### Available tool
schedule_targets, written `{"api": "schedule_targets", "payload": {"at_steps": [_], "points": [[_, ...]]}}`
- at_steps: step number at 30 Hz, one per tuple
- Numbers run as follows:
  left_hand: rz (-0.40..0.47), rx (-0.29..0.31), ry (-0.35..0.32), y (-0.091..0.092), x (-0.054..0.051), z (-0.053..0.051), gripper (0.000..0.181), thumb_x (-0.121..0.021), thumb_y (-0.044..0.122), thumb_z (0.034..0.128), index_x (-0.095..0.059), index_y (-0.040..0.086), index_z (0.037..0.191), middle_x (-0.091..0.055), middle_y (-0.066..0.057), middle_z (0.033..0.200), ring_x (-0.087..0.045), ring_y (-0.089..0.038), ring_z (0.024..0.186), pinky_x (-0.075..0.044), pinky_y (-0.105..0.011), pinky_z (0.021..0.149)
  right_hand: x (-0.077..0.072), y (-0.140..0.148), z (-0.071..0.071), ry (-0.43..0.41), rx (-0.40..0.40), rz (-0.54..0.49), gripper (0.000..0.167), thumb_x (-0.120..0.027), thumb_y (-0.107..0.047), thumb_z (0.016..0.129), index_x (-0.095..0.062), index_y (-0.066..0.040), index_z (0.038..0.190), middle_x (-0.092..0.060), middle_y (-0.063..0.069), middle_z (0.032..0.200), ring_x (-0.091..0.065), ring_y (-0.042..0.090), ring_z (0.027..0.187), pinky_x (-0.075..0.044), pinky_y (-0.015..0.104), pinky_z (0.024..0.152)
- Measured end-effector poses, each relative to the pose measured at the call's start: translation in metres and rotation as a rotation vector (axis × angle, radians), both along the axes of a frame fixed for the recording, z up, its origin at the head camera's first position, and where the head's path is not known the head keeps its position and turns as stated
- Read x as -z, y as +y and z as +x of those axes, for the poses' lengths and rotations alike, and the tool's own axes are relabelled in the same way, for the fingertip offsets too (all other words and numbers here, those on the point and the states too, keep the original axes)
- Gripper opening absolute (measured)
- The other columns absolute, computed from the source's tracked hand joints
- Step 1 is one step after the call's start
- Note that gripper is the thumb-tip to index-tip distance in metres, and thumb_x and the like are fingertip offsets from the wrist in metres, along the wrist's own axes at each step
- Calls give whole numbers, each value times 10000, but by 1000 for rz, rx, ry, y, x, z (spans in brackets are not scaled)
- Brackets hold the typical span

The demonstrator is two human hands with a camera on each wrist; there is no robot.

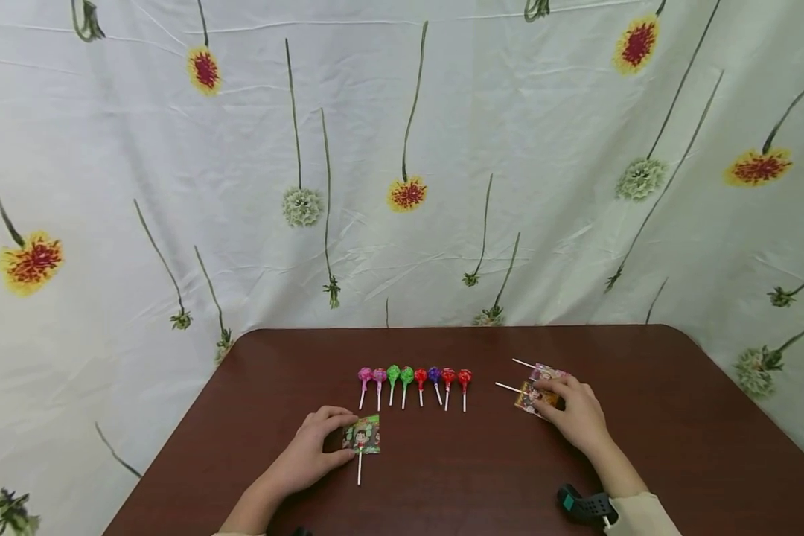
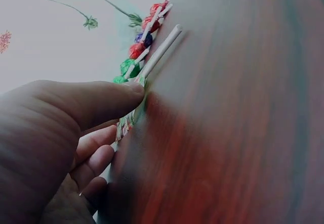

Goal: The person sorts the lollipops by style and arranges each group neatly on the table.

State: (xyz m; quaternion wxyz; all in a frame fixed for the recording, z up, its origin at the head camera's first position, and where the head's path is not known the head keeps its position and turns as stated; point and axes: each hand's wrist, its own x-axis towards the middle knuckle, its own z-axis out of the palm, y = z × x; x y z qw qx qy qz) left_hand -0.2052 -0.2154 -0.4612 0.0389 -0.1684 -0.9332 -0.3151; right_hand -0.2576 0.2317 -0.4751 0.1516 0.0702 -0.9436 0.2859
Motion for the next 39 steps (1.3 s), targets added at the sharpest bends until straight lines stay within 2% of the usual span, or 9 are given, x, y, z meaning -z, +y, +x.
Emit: {"api": "schedule_targets", "payload": {"at_steps": [9, 15, 19, 23, 27, 31, 39], "points": [[6, -1, -8, -1, 2, -1, 442, -801, 205, 835, -674, 147, 1254, -583, 16, 1288, -480, -244, 1183, -389, -498, 973, 3, -2, 2, 70, -30, -19, 246, -706, -95, 894, -770, -202, 1105, -620, 155, 1200, -503, 388, 1069, -380, 508, 799], [7, 4, -5, -1, 2, -1, 439, -799, 195, 835, -677, 147, 1253, -582, 19, 1287, -478, -234, 1171, -391, -481, 964, 5, -2, 3, 87, -33, -28, 246, -692, -70, 907, -771, -217, 1088, -605, 171, 1231, -500, 402, 1081, -382, 553, 817], [6, 1, -4, -1, 2, -1, 443, -803, 196, 831, -677, 149, 1253, -585, 21, 1286, -480, -227, 1163, -392, -475, 961, 3, -1, 3, 44, 0, -7, 298, -721, -215, 906, -714, -159, 1199, -599, 207, 1223, -509, 416, 1083, -398, 576, 837], [8, 0, 0, 0, 3, 0, 444, -803, 197, 829, -677, 151, 1253, -588, 23, 1284, -484, -226, 1168, -394, -473, 964, -2, -1, 5, -46, 64, 46, 598, -747, -482, 845, -636, -99, 1292, -575, 227, 1236, -489, 400, 1088, -393, 544, 830], [8, -3, 6, 1, 3, 0, 443, -803, 192, 828, -679, 152, 1251, -590, 22, 1286, -486, -234, 1174, -398, -475, 966, -8, -3, 7, -108, 97, 122, 830, -764, -635, 747, -609, -54, 1319, -566, 221, 1203, -477, 380, 1036, -381, 483, 761], [11, -10, -4, 1, 2, 1, 440, -803, 196, 831, -679, 159, 1251, -587, 24, 1290, -483, -236, 1177, -401, -477, 964, -10, -8, 7, -118, 112, 173, 876, -779, -646, 714, -604, -28, 1310, -579, 210, 1113, -485, 369, 969, -374, 453, 708], [7, -14, -3, 0, 1, 0, 437, -803, 208, 834, -678, 172, 1251, -586, 30, 1290, -488, -225, 1168, -414, -472, 959, -11, -12, 6, -159, 146, 135, 776, -770, -564, 769, -617, -12, 1292, -565, 226, 1128, -472, 381, 985, -362, 470, 739]]}}
